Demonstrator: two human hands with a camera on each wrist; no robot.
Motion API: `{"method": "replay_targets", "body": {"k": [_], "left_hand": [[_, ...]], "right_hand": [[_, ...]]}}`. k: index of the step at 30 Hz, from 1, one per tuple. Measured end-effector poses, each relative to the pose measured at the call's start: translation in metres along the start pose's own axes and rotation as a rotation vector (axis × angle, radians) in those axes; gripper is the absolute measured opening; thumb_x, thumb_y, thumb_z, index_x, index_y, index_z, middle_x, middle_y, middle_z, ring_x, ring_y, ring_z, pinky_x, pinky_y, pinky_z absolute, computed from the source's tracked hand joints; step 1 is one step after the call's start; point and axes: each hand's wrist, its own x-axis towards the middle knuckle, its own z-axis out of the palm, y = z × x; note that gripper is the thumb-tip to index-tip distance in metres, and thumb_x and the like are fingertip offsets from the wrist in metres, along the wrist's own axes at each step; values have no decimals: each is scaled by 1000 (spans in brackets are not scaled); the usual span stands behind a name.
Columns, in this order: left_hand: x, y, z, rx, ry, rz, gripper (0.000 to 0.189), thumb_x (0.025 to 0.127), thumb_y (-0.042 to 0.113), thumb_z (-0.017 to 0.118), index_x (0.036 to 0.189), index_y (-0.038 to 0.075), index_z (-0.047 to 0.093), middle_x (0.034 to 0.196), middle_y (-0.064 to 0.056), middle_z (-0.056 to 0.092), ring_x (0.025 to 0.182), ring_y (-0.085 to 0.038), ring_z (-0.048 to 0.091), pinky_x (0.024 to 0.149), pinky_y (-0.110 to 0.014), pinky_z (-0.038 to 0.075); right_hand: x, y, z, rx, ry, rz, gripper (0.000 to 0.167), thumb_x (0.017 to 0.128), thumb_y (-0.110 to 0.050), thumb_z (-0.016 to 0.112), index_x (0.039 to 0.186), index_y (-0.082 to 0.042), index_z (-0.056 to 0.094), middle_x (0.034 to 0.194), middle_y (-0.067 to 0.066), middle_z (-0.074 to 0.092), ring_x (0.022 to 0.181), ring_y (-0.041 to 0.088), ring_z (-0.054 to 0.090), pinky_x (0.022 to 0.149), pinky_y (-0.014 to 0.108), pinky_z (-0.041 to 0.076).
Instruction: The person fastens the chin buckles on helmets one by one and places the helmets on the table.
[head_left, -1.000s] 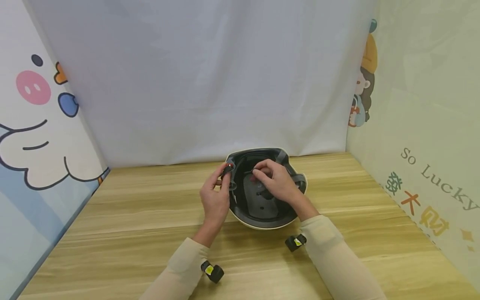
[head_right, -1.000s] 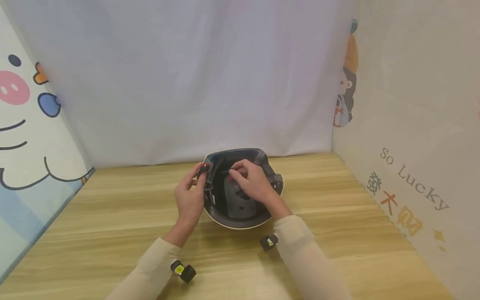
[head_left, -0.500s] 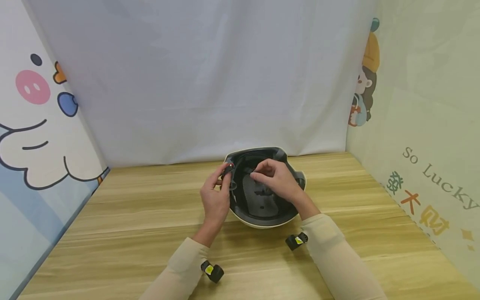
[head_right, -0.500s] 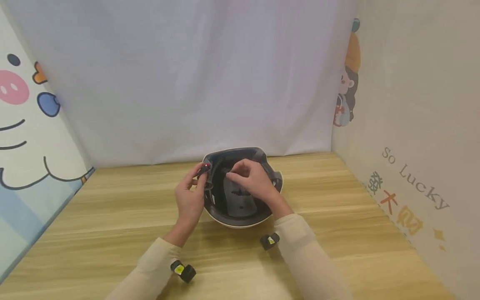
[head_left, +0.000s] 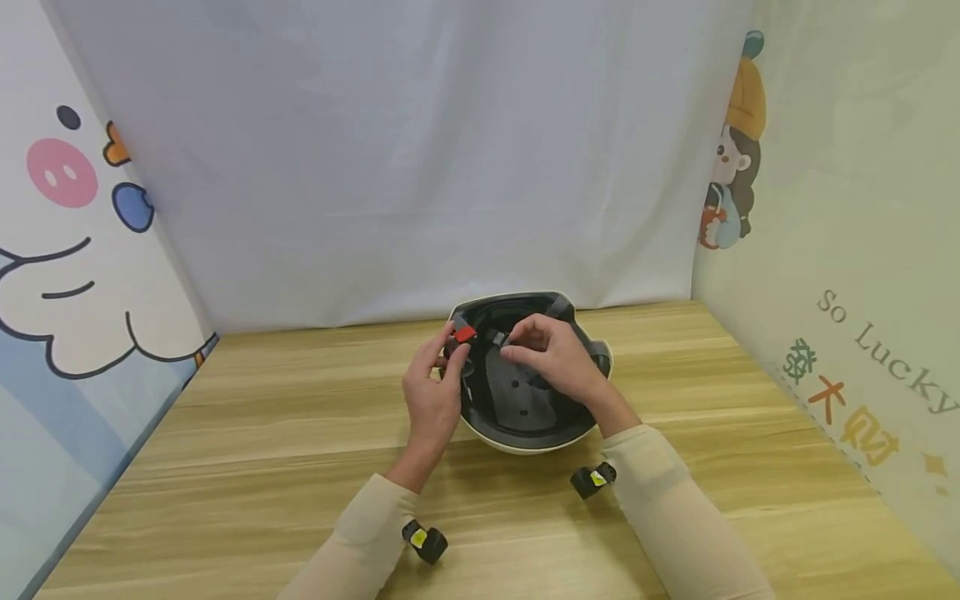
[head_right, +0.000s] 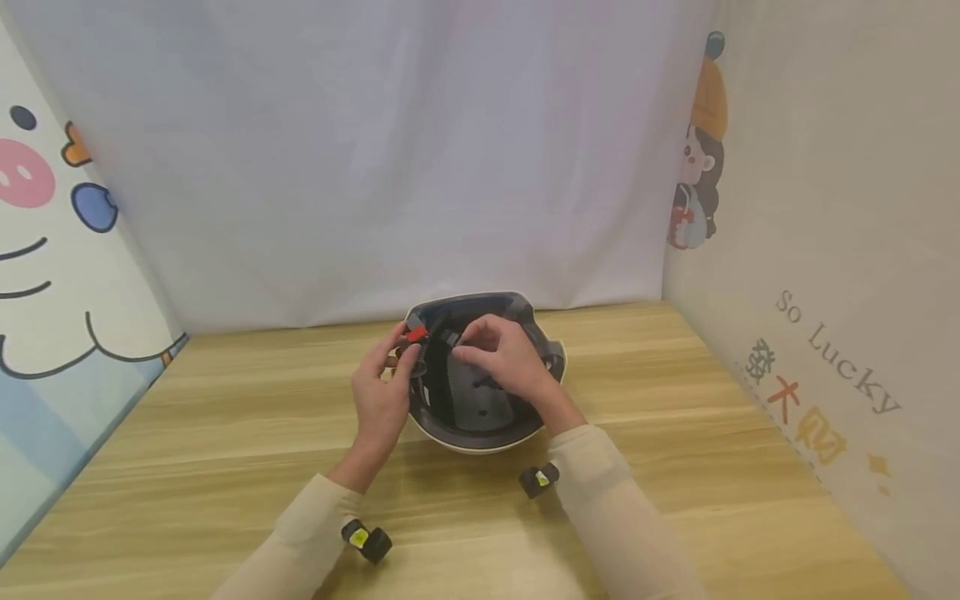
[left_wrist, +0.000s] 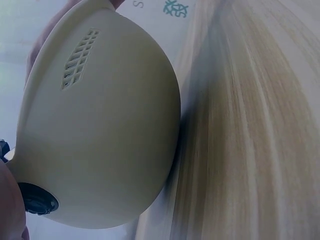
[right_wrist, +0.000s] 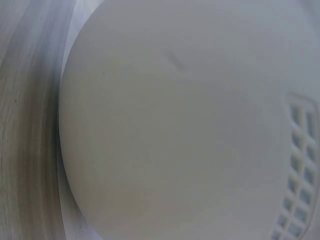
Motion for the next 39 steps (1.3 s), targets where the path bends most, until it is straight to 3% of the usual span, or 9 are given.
{"method": "replay_targets", "body": {"k": [9, 15, 20, 25, 27, 32, 39], "left_hand": [[-1, -3, 3, 42, -20, -29, 26, 85, 18, 70, 109, 7, 67, 96, -5, 61, 68, -16, 51, 56, -25, 39], [-1, -4, 3, 6, -33, -67, 25, 87, 16, 68, 110, 9, 64, 96, -4, 62, 66, -17, 50, 53, -20, 38], [0, -2, 3, 12, -35, -71, 25, 87, 8, 67, 111, 2, 63, 93, -13, 62, 65, -23, 49, 53, -19, 35], [2, 25, 0, 32, -50, -74, 24, 86, 0, 65, 110, -5, 62, 92, -18, 61, 63, -26, 49, 52, -18, 33], [1, 22, -1, 46, -65, -67, 24, 87, 5, 65, 111, -1, 64, 85, -14, 60, 61, -22, 48, 50, -19, 34], [0, -7, 1, 68, -102, -48, 26, 89, 17, 64, 114, 12, 66, 66, -3, 51, 53, -13, 43, 45, -24, 34], [0, -7, 0, 70, -126, -37, 26, 92, 17, 61, 117, 11, 65, 66, -3, 53, 52, -14, 42, 45, -26, 35]], "right_hand": [[3, 1, -4, 25, -39, 30, 33, 90, 0, 60, 118, 14, 51, 93, 23, 61, 80, 46, 58, 67, 45, 50], [6, 20, -6, 36, -41, 29, 29, 91, -3, 59, 118, 8, 54, 91, 22, 61, 66, 31, 55, 59, 37, 48], [7, 33, -6, 54, -43, 30, 30, 92, -12, 60, 118, 2, 56, 89, 23, 59, 58, 20, 49, 50, 28, 42], [6, 34, -5, 67, -54, 24, 29, 93, -14, 60, 118, 0, 56, 79, 17, 57, 55, 20, 46, 47, 29, 40], [6, 32, -5, 81, -61, 30, 29, 93, -12, 58, 119, 0, 56, 79, 16, 56, 55, 20, 45, 47, 29, 39], [7, 31, -5, 95, -73, 34, 28, 93, -6, 57, 120, 2, 54, 85, 20, 57, 56, 20, 45, 47, 28, 38], [6, 33, -5, 98, -95, 22, 26, 93, -9, 58, 118, -2, 56, 80, 19, 55, 54, 19, 43, 47, 28, 38]]}}
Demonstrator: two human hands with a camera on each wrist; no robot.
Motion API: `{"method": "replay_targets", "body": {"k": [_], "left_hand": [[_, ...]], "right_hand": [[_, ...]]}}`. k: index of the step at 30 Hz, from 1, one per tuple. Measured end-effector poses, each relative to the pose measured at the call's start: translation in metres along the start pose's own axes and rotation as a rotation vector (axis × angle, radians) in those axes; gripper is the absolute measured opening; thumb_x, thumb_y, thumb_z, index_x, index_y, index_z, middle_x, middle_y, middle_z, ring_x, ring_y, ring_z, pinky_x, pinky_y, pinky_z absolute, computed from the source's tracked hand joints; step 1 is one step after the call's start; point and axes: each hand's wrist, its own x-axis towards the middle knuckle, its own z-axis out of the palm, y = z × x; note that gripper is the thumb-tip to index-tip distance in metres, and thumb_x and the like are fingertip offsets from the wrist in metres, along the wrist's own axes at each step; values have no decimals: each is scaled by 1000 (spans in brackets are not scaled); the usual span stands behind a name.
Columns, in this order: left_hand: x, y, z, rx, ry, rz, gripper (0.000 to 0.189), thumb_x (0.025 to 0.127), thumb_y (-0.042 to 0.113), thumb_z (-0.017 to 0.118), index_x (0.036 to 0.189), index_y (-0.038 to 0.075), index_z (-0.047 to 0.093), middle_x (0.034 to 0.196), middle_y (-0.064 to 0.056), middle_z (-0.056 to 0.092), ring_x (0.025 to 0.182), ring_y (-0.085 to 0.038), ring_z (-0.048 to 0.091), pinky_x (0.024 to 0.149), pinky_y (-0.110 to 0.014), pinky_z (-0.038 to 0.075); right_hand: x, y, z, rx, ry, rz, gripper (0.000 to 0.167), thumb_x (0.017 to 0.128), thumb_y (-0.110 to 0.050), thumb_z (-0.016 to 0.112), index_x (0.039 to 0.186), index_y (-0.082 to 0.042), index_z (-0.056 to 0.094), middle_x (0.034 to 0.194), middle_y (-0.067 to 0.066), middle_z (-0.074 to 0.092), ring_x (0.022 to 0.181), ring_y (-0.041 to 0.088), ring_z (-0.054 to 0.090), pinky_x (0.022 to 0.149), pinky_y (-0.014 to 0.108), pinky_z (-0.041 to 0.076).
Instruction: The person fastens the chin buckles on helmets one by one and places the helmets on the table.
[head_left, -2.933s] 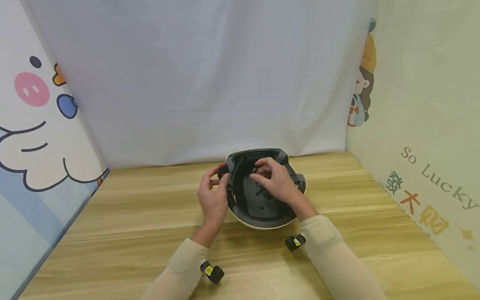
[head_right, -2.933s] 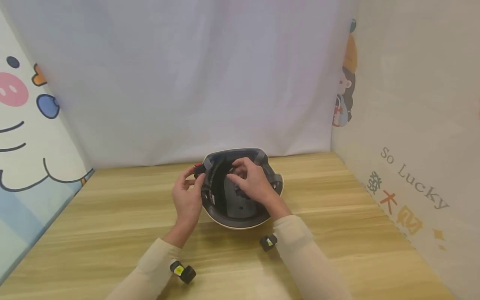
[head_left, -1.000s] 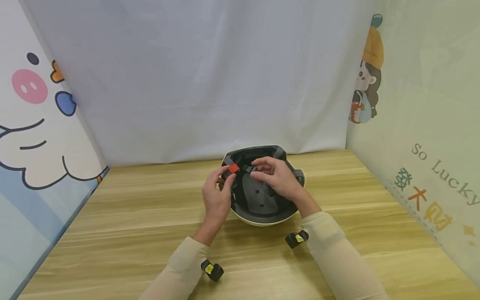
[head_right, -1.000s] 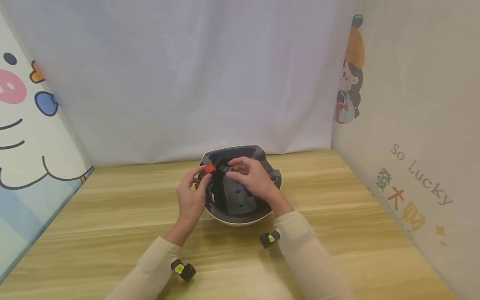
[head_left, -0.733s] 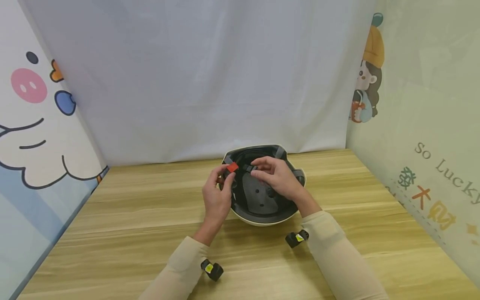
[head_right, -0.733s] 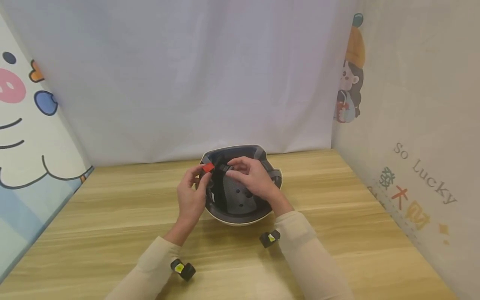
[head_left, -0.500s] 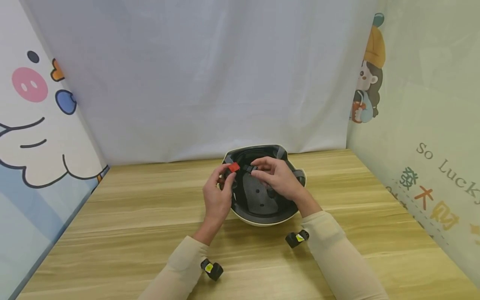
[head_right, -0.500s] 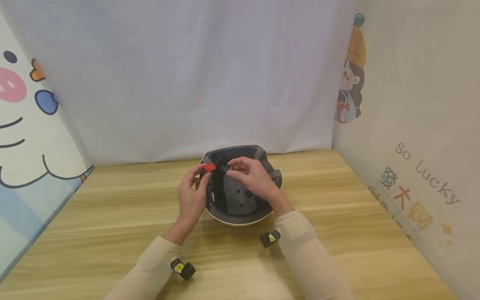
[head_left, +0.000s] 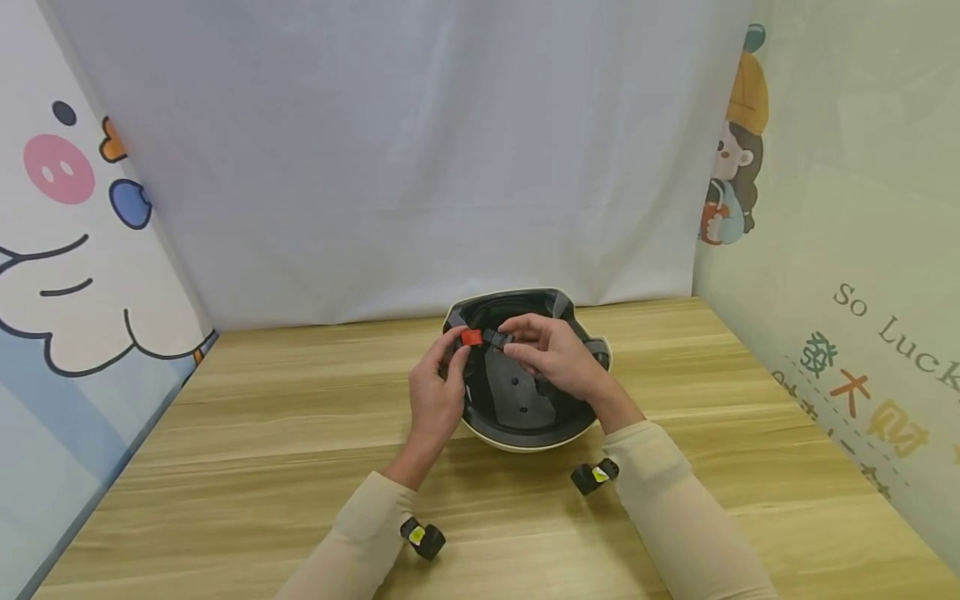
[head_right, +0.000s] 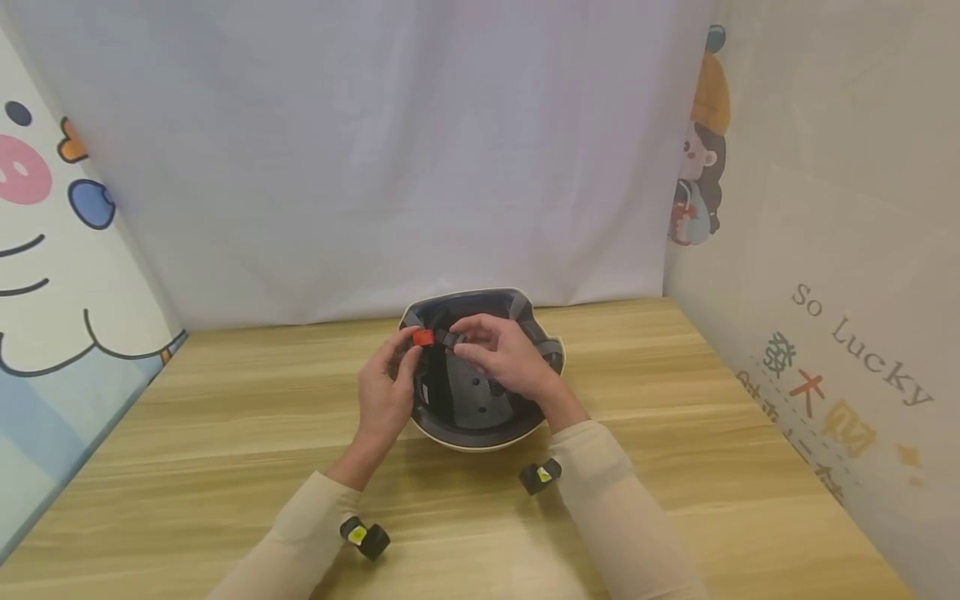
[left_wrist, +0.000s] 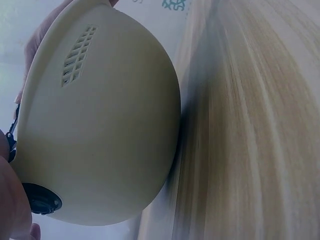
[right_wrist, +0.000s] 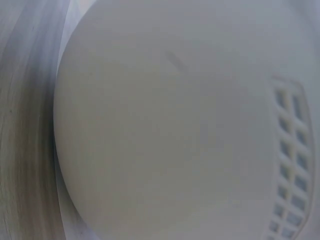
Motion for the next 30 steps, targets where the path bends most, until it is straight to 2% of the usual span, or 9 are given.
{"method": "replay_targets", "body": {"k": [4, 9, 17, 20, 30], "left_hand": [[0, 0, 0, 1, -8, 6, 27, 92, 17, 59, 118, 10, 64, 71, -4, 58, 53, -14, 44, 46, -26, 35], [0, 0, 0, -1, -21, -7, 29, 93, 21, 58, 120, 10, 63, 77, -2, 62, 57, -14, 46, 48, -25, 37], [0, -1, 1, -17, -45, 28, 29, 93, 21, 57, 119, 11, 64, 81, -4, 64, 63, -15, 50, 53, -25, 38], [0, -2, 1, -27, -45, 44, 28, 93, 20, 57, 118, 10, 65, 80, -5, 65, 61, -15, 49, 52, -26, 37], [2, -1, 1, 18, -70, 88, 28, 91, 18, 61, 117, 8, 65, 73, -8, 63, 55, -13, 46, 49, -24, 36]], "right_hand": [[0, 0, 0, -3, -12, 10, 26, 93, -9, 58, 119, -3, 56, 80, 21, 54, 54, 19, 43, 47, 28, 37], [-1, -1, -1, -33, -27, 36, 27, 94, -8, 56, 120, -1, 55, 87, 14, 59, 52, 18, 43, 47, 27, 38], [-3, -18, 2, 4, -83, 42, 27, 94, 3, 50, 120, 10, 50, 100, 18, 64, 52, 15, 42, 47, 24, 37], [-5, -27, 3, 7, -94, 51, 26, 94, 4, 49, 119, 11, 50, 98, 17, 65, 52, 15, 42, 47, 23, 37], [-4, -28, 4, -1, -129, 45, 26, 97, 1, 44, 121, 10, 48, 95, 14, 62, 55, 16, 44, 47, 23, 37]]}}
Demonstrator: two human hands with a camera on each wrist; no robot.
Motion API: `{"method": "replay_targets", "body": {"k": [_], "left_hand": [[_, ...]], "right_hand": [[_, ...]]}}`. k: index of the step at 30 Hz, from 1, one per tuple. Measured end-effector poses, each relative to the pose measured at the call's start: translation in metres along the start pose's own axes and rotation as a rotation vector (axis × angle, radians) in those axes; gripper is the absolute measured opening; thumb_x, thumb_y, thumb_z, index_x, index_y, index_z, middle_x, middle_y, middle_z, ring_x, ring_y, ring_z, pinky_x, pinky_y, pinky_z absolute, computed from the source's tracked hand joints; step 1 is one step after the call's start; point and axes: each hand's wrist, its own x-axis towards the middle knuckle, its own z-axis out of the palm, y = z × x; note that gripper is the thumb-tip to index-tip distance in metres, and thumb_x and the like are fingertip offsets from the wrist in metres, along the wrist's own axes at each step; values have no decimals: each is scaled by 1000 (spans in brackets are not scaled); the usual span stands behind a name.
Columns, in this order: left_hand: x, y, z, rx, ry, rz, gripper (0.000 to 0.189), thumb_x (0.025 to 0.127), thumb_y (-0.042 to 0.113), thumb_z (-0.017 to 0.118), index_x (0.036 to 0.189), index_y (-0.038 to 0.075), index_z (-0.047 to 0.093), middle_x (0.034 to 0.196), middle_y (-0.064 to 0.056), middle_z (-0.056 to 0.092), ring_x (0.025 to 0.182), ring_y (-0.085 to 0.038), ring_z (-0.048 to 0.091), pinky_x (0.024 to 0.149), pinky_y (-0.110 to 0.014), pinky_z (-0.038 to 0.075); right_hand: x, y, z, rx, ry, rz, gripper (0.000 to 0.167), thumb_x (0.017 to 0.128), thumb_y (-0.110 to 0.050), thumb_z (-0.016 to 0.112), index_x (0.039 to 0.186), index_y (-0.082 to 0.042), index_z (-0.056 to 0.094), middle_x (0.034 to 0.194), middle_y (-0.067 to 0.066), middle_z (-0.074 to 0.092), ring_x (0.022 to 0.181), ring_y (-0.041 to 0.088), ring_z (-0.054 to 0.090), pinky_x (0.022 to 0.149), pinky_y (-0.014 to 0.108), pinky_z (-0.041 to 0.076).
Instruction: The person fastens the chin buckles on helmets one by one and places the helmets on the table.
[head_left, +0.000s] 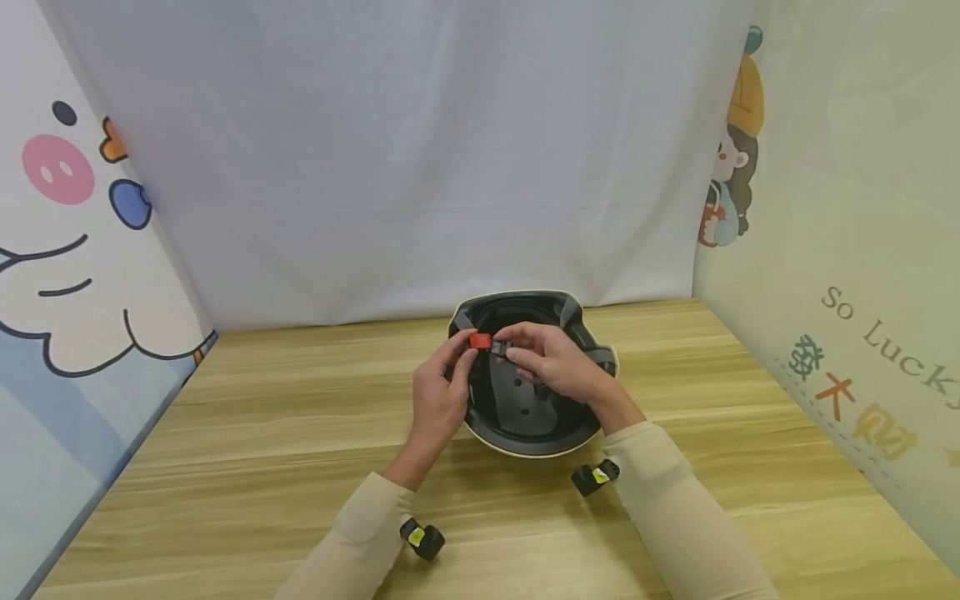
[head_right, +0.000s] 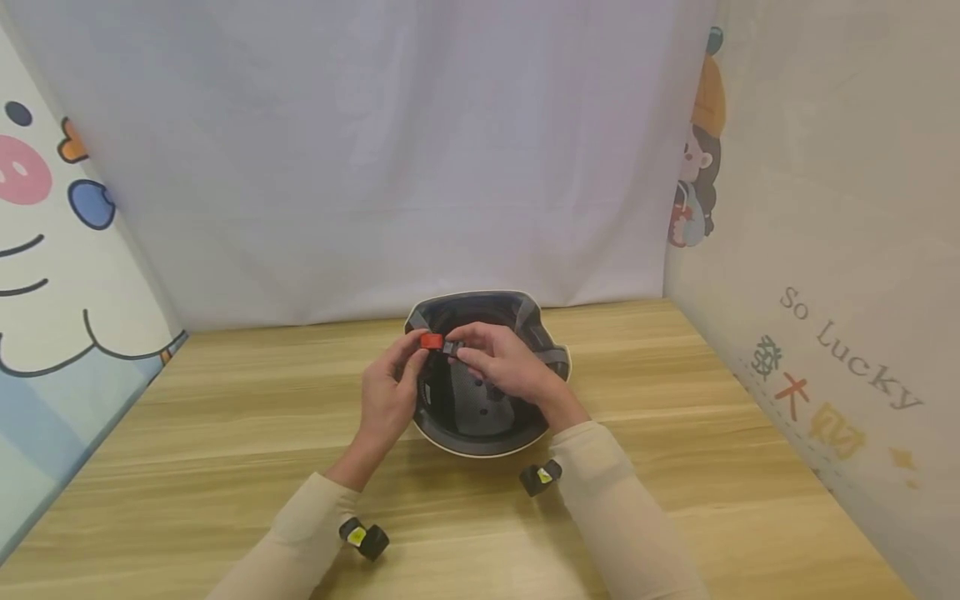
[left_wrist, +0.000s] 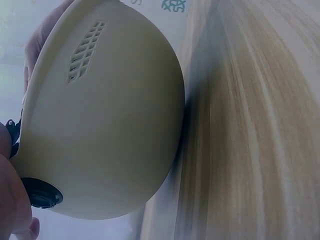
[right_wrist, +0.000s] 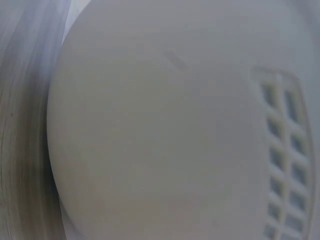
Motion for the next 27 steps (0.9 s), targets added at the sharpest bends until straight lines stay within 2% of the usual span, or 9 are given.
{"method": "replay_targets", "body": {"k": [4, 12, 19, 23, 27], "left_hand": [[0, 1, -1, 27, 2, 34, 27, 90, 14, 63, 116, 6, 65, 72, -6, 61, 58, -13, 48, 51, -25, 37], [0, 2, -4, 43, -19, 75, 27, 89, 12, 63, 116, 6, 65, 86, -2, 62, 66, -13, 50, 56, -27, 41], [0, 3, -7, 47, -47, 43, 27, 91, 15, 61, 116, 9, 65, 75, -2, 56, 62, -13, 47, 55, -28, 40], [-1, 4, -7, 60, -60, 21, 26, 91, 19, 60, 115, 10, 66, 70, -1, 53, 59, -13, 45, 53, -29, 39], [-1, 4, -7, 83, -57, 29, 26, 90, 20, 62, 113, 8, 67, 67, 0, 52, 58, -13, 43, 53, -29, 38]], "right_hand": [[0, -2, 1, -31, -4, -9, 26, 97, 2, 43, 121, 11, 48, 93, 14, 62, 56, 18, 44, 48, 24, 38], [0, -8, 2, -68, -13, -15, 26, 97, 2, 43, 120, 14, 48, 91, 15, 60, 58, 27, 44, 50, 26, 40], [0, -9, 4, -81, -9, -9, 25, 97, 2, 44, 119, 12, 49, 93, 15, 59, 58, 28, 44, 51, 26, 40], [2, 7, 2, -56, 4, 21, 26, 97, 1, 43, 122, 8, 46, 101, 21, 57, 64, 31, 46, 54, 26, 42], [3, 19, 0, -47, 9, 52, 29, 98, -2, 43, 126, 4, 44, 109, 22, 55, 75, 30, 51, 58, 26, 44]]}}
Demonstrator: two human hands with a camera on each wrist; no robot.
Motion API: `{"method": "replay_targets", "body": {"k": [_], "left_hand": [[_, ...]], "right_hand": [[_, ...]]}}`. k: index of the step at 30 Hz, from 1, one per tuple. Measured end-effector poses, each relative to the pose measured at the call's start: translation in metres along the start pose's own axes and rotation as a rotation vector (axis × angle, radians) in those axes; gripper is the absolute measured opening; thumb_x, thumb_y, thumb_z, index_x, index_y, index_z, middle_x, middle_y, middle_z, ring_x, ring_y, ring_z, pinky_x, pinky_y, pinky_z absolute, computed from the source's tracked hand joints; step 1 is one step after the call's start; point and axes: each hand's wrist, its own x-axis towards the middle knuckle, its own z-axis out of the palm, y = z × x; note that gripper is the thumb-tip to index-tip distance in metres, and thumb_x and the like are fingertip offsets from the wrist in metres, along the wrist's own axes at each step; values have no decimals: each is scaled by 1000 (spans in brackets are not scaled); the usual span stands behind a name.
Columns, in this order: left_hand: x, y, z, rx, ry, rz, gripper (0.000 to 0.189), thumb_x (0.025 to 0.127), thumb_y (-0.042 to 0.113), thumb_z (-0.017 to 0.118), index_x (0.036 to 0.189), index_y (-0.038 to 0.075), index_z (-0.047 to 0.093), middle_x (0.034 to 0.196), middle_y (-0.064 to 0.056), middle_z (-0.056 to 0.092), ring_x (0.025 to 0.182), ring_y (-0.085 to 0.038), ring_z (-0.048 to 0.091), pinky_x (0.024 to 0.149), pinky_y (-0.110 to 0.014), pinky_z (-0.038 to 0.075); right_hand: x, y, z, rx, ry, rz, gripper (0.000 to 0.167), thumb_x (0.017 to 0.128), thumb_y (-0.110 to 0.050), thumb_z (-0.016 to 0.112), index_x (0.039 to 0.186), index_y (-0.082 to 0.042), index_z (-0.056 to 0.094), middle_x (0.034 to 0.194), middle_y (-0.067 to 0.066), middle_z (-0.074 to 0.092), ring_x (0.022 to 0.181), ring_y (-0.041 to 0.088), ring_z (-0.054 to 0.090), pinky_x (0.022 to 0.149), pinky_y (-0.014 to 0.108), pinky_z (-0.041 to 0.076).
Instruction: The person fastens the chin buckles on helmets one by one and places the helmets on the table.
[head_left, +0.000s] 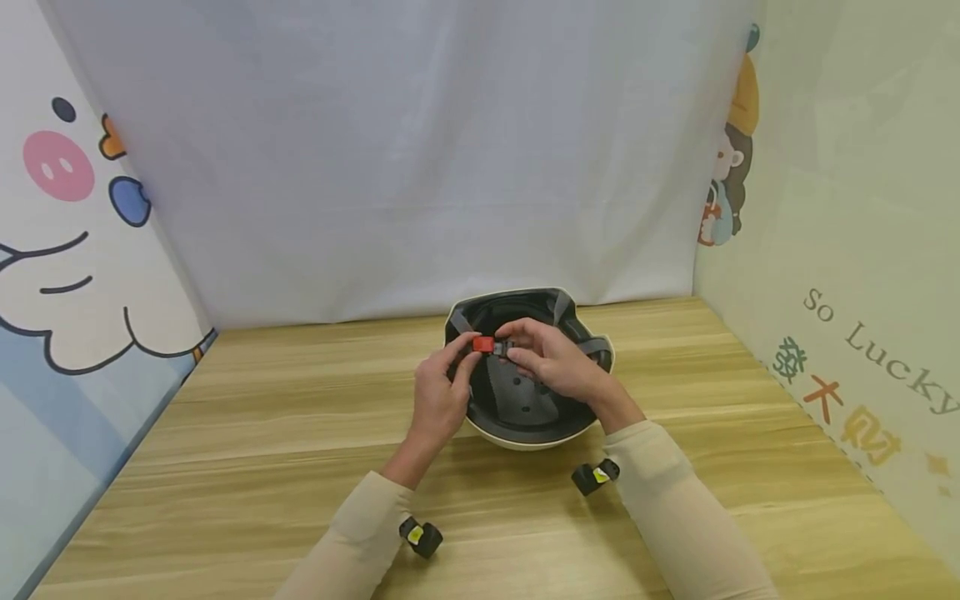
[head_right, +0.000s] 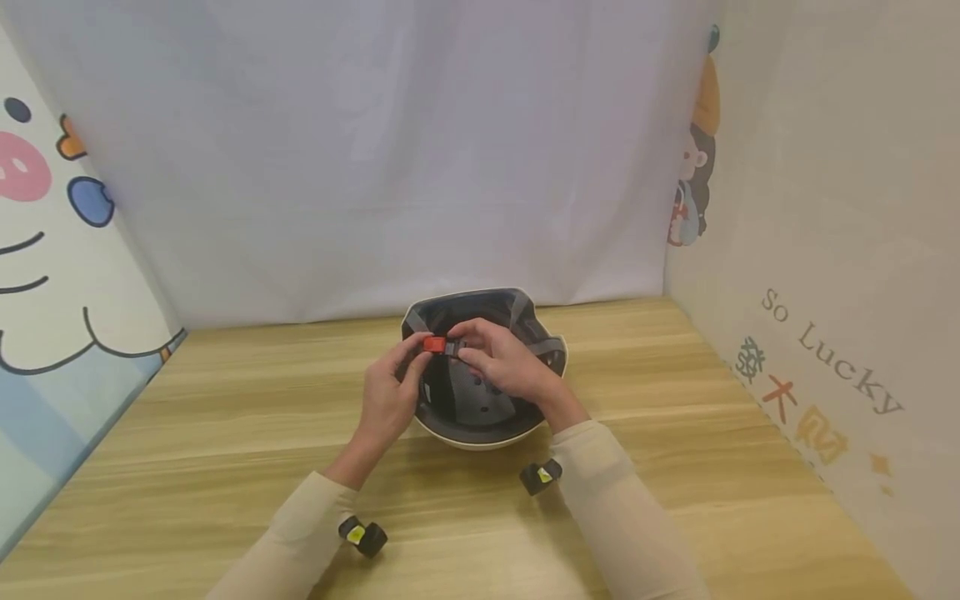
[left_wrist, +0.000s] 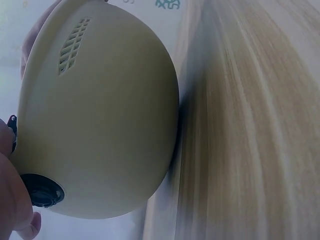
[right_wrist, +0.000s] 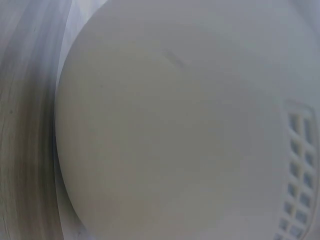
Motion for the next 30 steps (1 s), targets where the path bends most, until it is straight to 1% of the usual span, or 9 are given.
{"method": "replay_targets", "body": {"k": [3, 8, 14, 17, 19, 21, 24, 27, 30], "left_hand": [[0, 0, 0, 20, 3, 13, 26, 89, 20, 63, 112, 7, 67, 64, 1, 50, 56, -13, 40, 51, -29, 36], [0, -3, 1, 47, 9, 29, 26, 88, 17, 66, 111, 6, 68, 62, 1, 50, 56, -13, 39, 51, -30, 34], [0, -3, 1, 61, 18, 45, 24, 86, 13, 67, 109, 5, 69, 63, 1, 53, 55, -13, 41, 52, -30, 35], [0, -3, 1, 70, 24, 58, 24, 86, 13, 67, 109, 6, 69, 63, 1, 55, 54, -13, 41, 53, -31, 35], [0, -2, 1, 81, 22, 67, 24, 87, 14, 66, 110, 8, 69, 63, 0, 56, 55, -13, 41, 57, -32, 35], [0, -2, 2, 90, 18, 72, 24, 87, 14, 66, 109, 8, 68, 63, -2, 57, 54, -13, 40, 58, -33, 35], [0, -3, 2, 97, 9, 70, 23, 87, 13, 66, 109, 7, 68, 63, -5, 57, 55, -14, 40, 64, -37, 36], [-1, -3, 4, 115, 4, 71, 22, 86, 13, 67, 107, 7, 69, 63, -4, 57, 57, -16, 43, 70, -41, 38], [-1, -3, 5, 122, 1, 73, 23, 86, 13, 67, 108, 9, 69, 65, -3, 59, 60, -17, 48, 78, -45, 39]], "right_hand": [[-1, 1, 0, -18, -1, 0, 29, 98, -5, 44, 127, 1, 45, 110, 20, 55, 80, 26, 53, 60, 28, 45], [0, -1, 2, -50, 1, -5, 27, 98, -2, 43, 125, 1, 46, 108, 23, 55, 76, 26, 52, 60, 28, 45], [-2, -19, 8, -82, 19, -32, 26, 96, 6, 43, 121, 9, 46, 102, 22, 55, 73, 27, 51, 59, 26, 44], [-3, -27, 10, -92, 12, -43, 26, 96, 7, 42, 121, 10, 45, 99, 25, 54, 67, 26, 48, 57, 25, 42], [-3, -28, 11, -105, 6, -49, 26, 96, 8, 41, 121, 10, 45, 96, 26, 54, 66, 25, 47, 57, 25, 42], [-4, -28, 11, -123, 3, -59, 26, 95, 8, 41, 121, 10, 44, 95, 25, 54, 67, 24, 48, 57, 26, 42], [-3, -24, 11, -140, 3, -76, 26, 95, 9, 40, 121, 9, 43, 91, 19, 55, 69, 26, 49, 59, 27, 43], [-2, -18, 11, -149, -9, -94, 26, 96, 8, 40, 122, 7, 43, 84, 11, 53, 66, 23, 47, 55, 27, 40], [-2, -18, 13, -151, -22, -109, 25, 97, 7, 39, 122, 5, 42, 76, 12, 49, 60, 19, 42, 50, 27, 37]]}}
